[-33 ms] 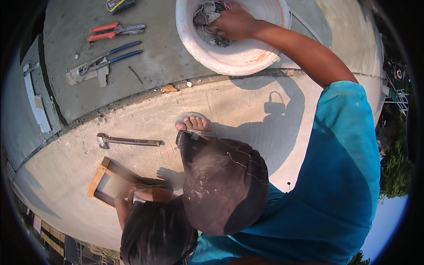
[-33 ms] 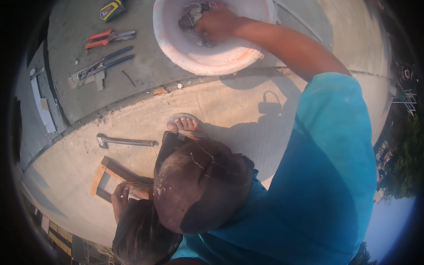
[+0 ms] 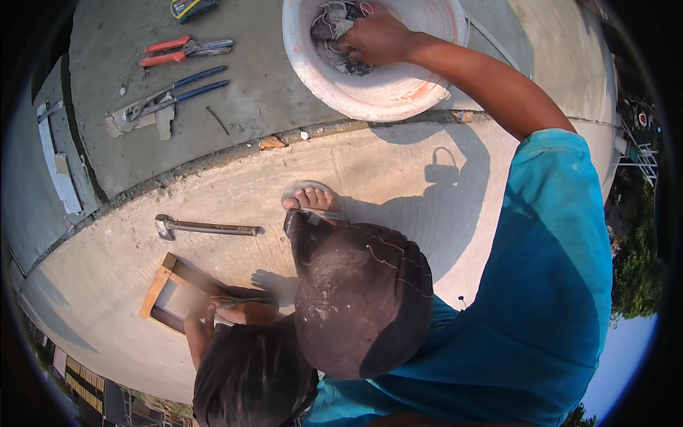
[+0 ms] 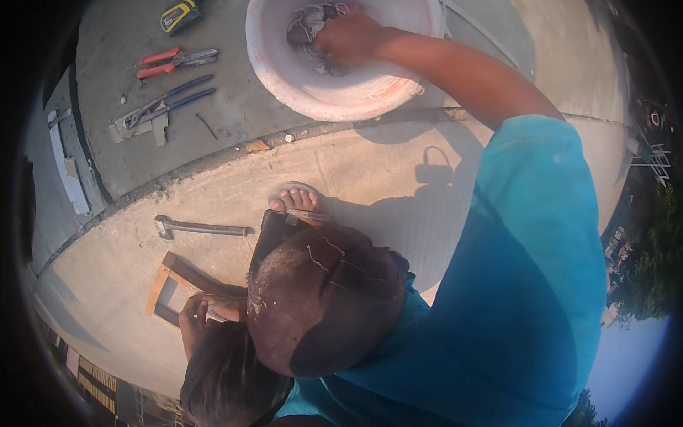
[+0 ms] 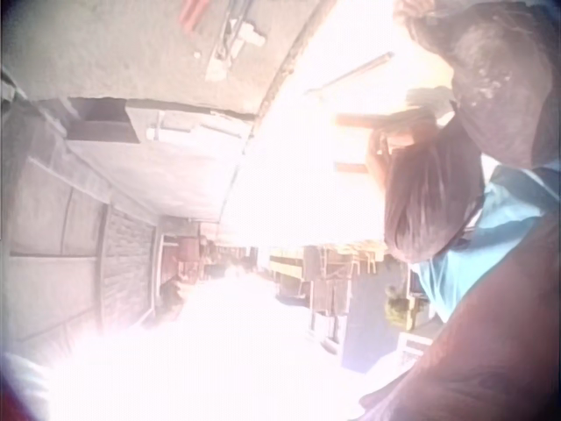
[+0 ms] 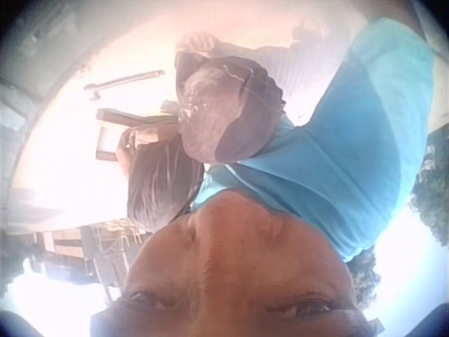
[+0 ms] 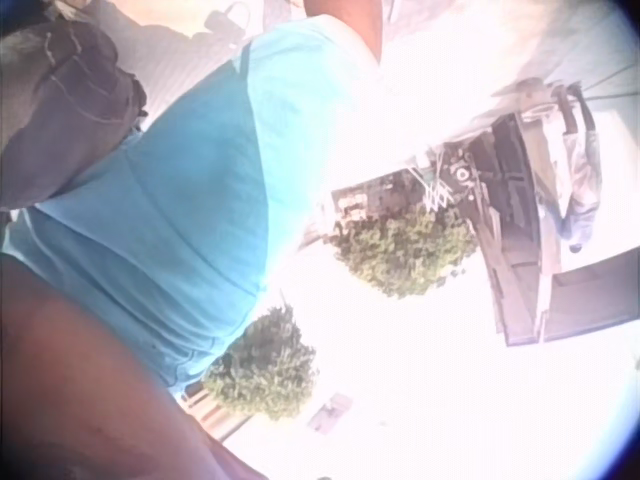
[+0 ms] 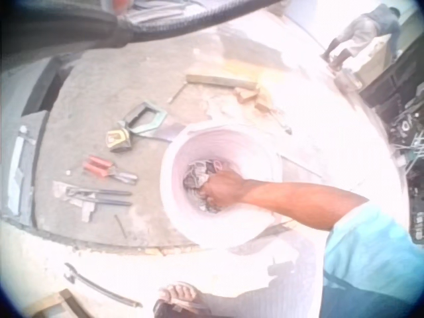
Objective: The person assembles a rectangular wooden frame on a concrete floor. They position wooden planks, hold nails in place, and hammer them into the joints to secure the frame.
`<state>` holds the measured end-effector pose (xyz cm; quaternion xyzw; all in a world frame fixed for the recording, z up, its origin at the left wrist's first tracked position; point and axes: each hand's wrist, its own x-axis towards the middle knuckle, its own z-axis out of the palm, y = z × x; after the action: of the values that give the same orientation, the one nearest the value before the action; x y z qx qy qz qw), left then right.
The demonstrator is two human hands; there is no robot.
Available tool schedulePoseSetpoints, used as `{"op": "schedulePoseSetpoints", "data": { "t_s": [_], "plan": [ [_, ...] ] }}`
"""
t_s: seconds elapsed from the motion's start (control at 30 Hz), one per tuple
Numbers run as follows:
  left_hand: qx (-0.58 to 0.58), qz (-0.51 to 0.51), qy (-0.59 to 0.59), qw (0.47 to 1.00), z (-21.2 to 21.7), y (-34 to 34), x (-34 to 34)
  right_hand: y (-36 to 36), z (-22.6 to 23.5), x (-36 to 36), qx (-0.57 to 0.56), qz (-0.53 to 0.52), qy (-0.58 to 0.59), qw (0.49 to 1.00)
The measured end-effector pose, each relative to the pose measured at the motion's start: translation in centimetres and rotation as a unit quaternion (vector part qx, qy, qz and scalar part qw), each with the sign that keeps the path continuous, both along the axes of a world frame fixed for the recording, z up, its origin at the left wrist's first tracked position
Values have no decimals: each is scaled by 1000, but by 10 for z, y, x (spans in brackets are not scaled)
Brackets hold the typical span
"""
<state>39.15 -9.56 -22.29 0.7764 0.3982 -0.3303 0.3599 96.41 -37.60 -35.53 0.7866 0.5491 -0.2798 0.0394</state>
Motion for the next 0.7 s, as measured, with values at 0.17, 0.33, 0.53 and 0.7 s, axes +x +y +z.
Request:
{"op": "schedulePoseSetpoints", "data": {
  "t_s": [0.17, 0.33, 0.53, 0.7],
  "plan": [
    [-4, 64, 10, 998, 2, 2, 3, 27, -13, -9, -100, 32, -50, 993],
    [79, -4, -21, 997, 20, 27, 0, 1, 7, -2, 54, -108, -10, 993],
    [74, 62, -10, 995, 29, 36, 14, -24, -13, 43, 228, -345, 233, 880],
    [10, 191, -59, 980, -7, 52, 4, -62, 9, 73, 337, -467, 220, 788]
  ]
}}
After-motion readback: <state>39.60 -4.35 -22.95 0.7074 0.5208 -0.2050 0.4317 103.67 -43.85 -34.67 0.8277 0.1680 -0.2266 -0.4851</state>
